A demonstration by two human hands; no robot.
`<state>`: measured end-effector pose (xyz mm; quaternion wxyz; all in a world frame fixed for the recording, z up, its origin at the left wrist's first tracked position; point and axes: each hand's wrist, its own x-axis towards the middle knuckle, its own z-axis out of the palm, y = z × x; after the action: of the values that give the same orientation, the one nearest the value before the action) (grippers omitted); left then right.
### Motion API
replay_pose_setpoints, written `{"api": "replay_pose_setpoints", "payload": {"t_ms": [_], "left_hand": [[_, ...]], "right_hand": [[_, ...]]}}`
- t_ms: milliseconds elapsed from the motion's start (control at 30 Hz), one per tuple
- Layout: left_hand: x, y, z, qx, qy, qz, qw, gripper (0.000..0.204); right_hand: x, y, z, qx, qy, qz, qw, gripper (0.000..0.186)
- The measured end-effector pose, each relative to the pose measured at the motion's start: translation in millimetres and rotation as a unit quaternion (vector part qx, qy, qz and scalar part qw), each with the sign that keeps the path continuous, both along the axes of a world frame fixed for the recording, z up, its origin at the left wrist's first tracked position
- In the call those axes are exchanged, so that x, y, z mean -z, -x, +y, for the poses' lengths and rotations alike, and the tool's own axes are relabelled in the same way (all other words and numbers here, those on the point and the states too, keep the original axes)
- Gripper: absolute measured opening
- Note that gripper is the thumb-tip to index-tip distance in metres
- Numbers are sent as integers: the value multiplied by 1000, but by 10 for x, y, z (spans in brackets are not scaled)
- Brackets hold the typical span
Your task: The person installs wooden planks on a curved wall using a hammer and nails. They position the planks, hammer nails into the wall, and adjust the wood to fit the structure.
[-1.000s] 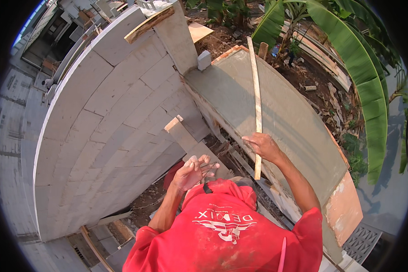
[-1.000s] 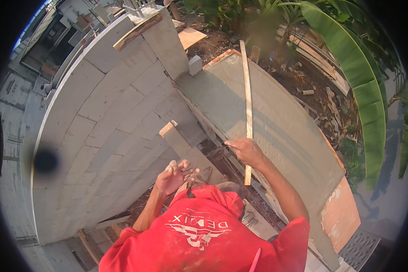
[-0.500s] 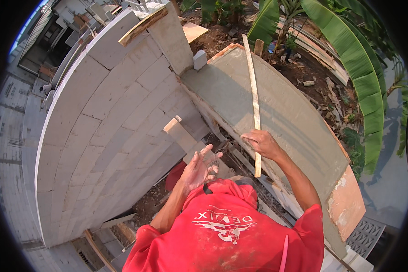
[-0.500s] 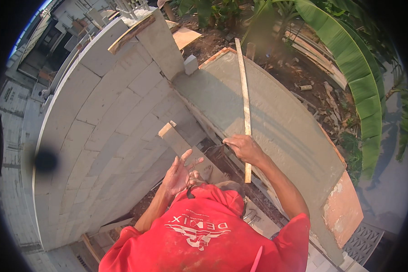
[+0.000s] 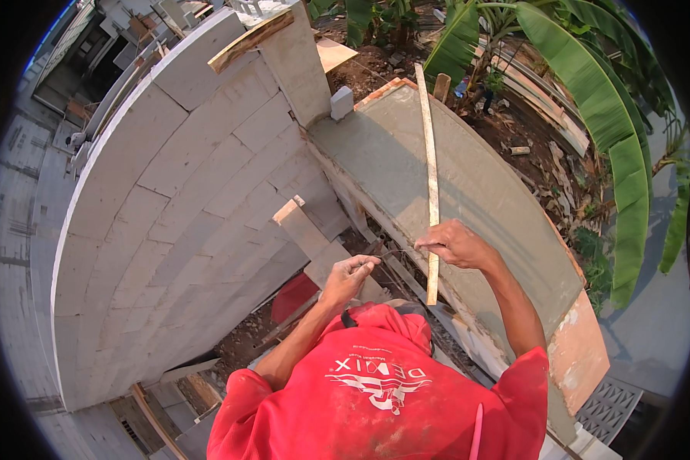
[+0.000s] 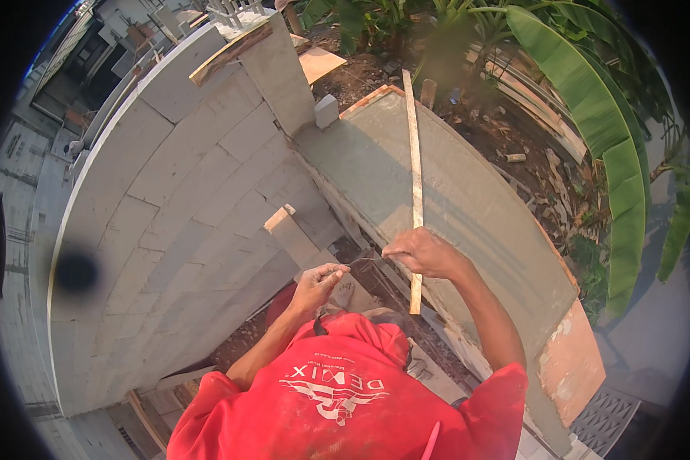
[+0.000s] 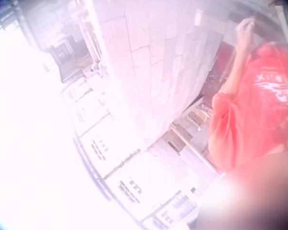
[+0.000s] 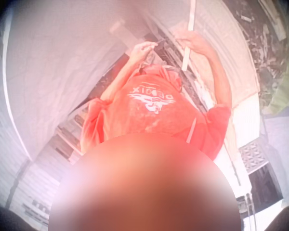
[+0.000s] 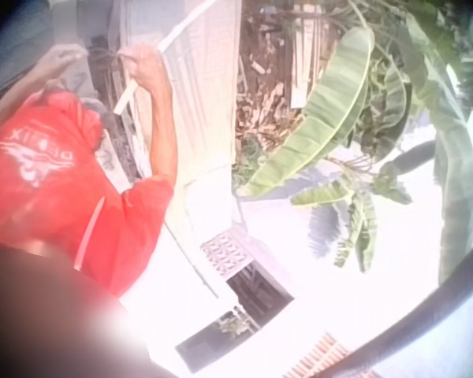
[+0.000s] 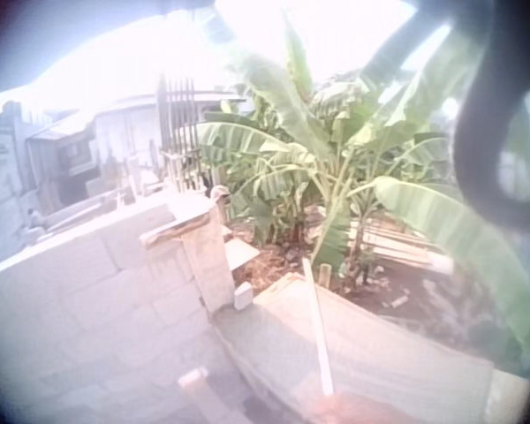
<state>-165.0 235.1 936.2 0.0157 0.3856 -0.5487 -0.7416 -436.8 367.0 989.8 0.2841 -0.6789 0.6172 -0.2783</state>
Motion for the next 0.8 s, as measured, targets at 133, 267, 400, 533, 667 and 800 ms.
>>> {"api": "replay_pose_setpoints", "payload": {"t_ms": [133, 267, 400, 533, 667, 800], "left_hand": [[-24, 23, -15, -54, -181, 60, 980, 19], [-73, -63, -91, -144, -242, 160, 946, 28], [-134, -73, -122, -141, -161, 215, 953, 36], [-173, -45, -83, -56, -11, 186, 981, 38], [-156, 35, 67, -1, 45, 198, 979, 43], [-142, 47, 143, 11, 74, 175, 982, 46]], "right_hand": [[-262, -83, 88, -50, -39, 6, 998, 22], [-398, -141, 255, -51, -99, 36, 993, 23], [-306, -207, 358, -62, -129, 31, 989, 23], [-27, -472, 328, -62, -59, 17, 996, 29], [182, -723, 264, 56, -90, -235, 966, 29], [260, -812, 219, 88, -168, -309, 932, 29]]}}
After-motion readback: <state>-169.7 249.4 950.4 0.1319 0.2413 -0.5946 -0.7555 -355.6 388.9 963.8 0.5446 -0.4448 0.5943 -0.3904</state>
